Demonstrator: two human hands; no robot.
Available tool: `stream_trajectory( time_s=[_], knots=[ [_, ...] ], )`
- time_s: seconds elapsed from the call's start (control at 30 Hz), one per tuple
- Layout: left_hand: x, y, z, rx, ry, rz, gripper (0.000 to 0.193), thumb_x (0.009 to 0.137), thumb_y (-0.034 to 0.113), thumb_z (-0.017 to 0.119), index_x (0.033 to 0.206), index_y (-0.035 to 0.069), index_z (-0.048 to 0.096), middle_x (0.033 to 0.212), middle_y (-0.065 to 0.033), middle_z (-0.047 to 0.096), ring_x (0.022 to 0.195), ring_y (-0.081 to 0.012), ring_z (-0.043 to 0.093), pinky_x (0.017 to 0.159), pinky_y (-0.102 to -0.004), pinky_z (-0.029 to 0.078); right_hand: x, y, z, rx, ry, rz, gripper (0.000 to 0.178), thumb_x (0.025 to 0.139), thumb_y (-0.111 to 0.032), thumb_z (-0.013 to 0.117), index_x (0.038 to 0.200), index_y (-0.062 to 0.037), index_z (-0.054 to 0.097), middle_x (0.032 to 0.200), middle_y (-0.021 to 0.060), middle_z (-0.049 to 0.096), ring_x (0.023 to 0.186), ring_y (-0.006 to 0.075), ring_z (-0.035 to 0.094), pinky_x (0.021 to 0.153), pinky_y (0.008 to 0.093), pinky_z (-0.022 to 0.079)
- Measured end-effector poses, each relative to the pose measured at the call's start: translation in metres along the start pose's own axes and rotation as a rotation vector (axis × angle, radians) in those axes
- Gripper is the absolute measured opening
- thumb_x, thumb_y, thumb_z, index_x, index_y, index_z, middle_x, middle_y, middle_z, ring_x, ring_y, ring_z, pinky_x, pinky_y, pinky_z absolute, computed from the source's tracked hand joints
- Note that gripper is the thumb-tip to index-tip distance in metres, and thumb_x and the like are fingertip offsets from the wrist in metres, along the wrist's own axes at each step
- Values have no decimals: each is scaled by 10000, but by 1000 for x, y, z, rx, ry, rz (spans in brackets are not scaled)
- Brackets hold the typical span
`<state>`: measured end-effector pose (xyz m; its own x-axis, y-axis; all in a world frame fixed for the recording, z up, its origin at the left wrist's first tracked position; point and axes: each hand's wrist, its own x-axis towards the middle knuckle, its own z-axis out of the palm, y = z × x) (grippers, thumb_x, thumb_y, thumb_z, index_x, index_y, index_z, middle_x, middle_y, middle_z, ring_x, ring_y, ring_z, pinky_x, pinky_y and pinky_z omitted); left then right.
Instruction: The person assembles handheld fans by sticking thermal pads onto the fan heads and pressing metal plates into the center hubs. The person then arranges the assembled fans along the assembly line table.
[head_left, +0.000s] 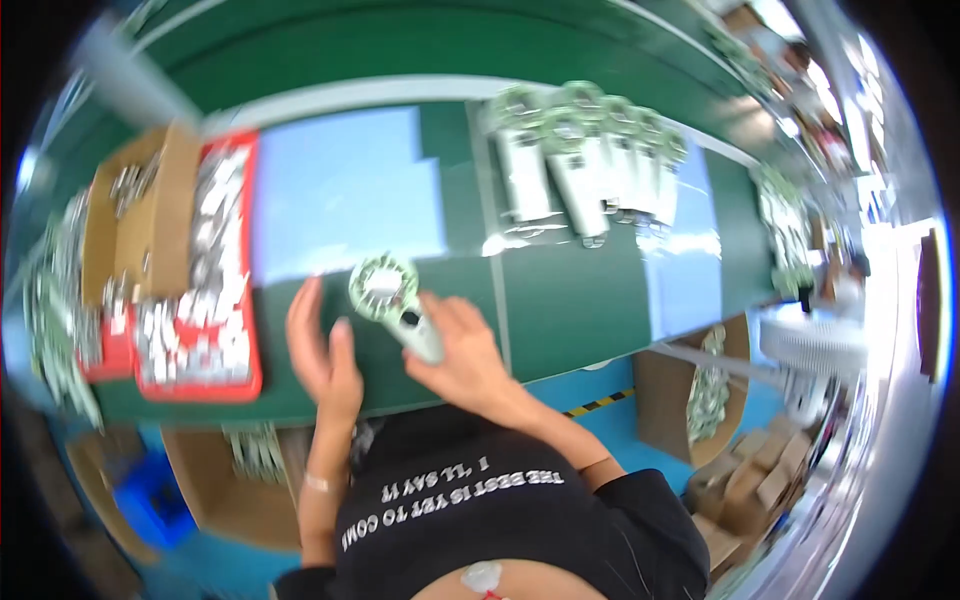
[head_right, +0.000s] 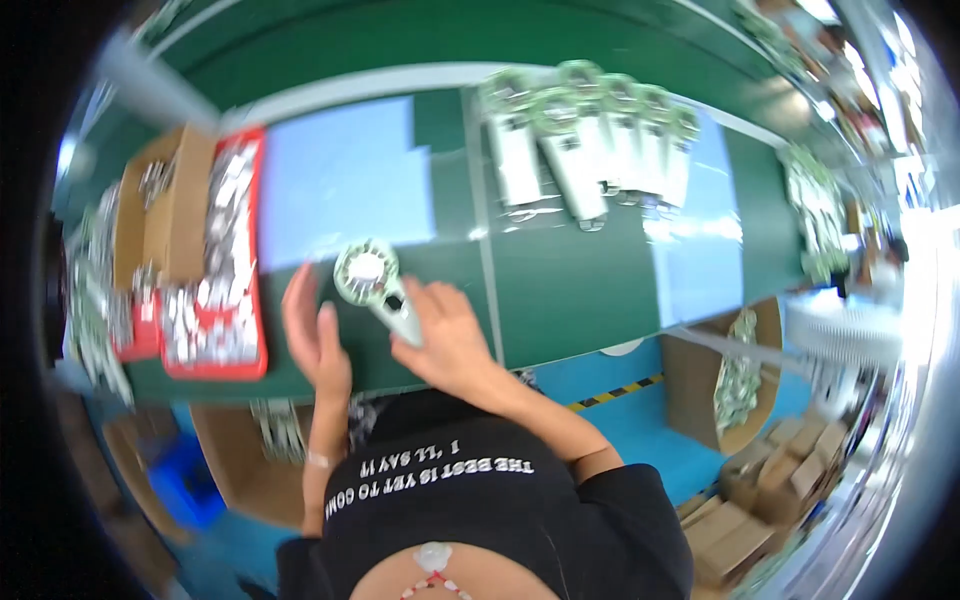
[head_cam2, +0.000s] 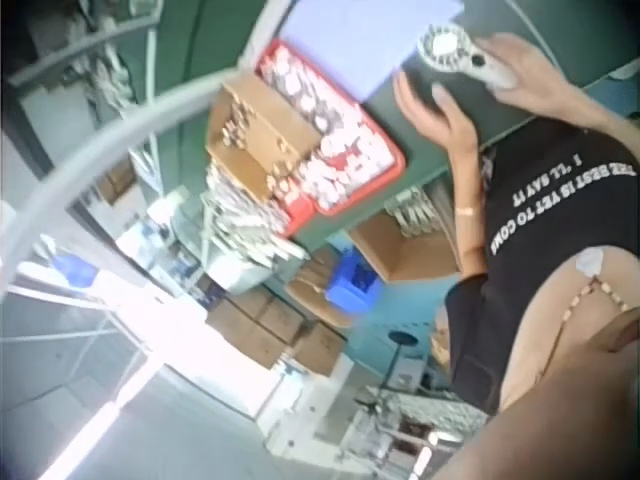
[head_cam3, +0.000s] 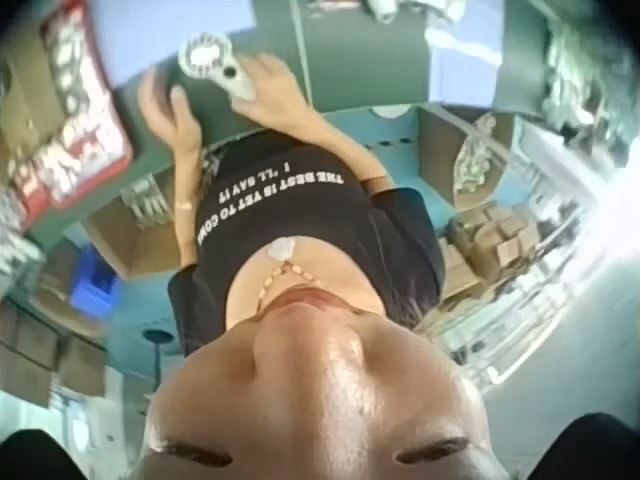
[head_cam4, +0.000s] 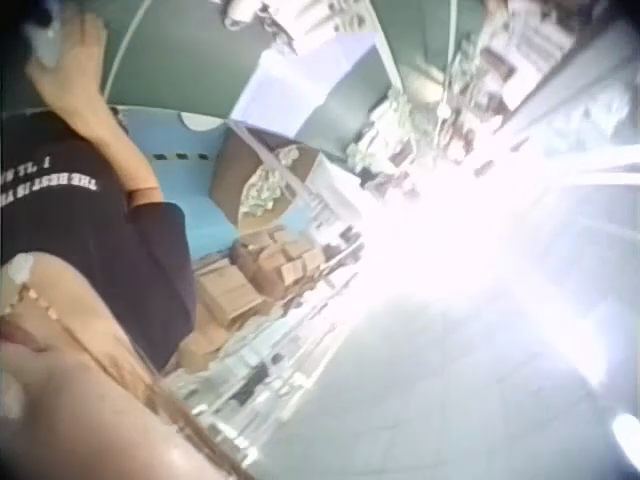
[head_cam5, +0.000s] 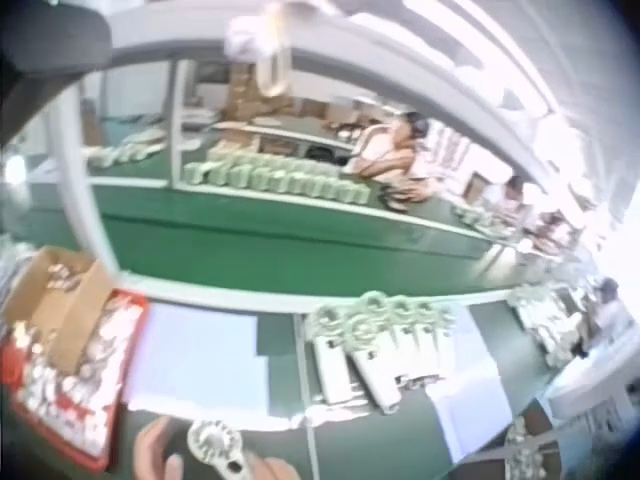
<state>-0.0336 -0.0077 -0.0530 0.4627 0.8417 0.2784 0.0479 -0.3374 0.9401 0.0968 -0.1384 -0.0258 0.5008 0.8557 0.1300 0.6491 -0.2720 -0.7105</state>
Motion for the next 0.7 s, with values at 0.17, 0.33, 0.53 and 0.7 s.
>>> stream_trajectory(
  time_s=[0.17,0.33,0.53,0.7],
  knots=[
    [-43,21,-20,291,-114,100,416,948,68,528,1338,-77,530,1398,-240,521,1330,-377,492,1123,-467,372,-8,28,-95,-13,256,77,613,715,-200,818,1242,18,593,1081,198,635,980,363,643,875,410,530],
    [-70,11,-29,445,-298,186,379,906,23,539,1271,-70,575,1354,-239,543,1304,-412,507,1131,-485,357,-6,123,-213,-289,688,419,622,720,-227,824,1245,30,610,1082,177,679,971,266,681,879,374,528],
    [-59,5,-19,540,-305,345,369,860,5,589,1223,-61,600,1298,-231,562,1267,-419,527,1102,-510,389,20,260,-286,-303,835,541,595,723,-265,796,1209,45,647,1018,217,700,945,322,685,865,402,527],
    [-41,20,19,404,-588,445,339,786,2,675,1125,-4,669,1150,-175,661,1118,-376,633,1001,-485,489,40,299,-278,-240,705,576,625,717,-306,785,1211,54,650,1058,257,685,1006,386,658,907,443,515]
  ],
)
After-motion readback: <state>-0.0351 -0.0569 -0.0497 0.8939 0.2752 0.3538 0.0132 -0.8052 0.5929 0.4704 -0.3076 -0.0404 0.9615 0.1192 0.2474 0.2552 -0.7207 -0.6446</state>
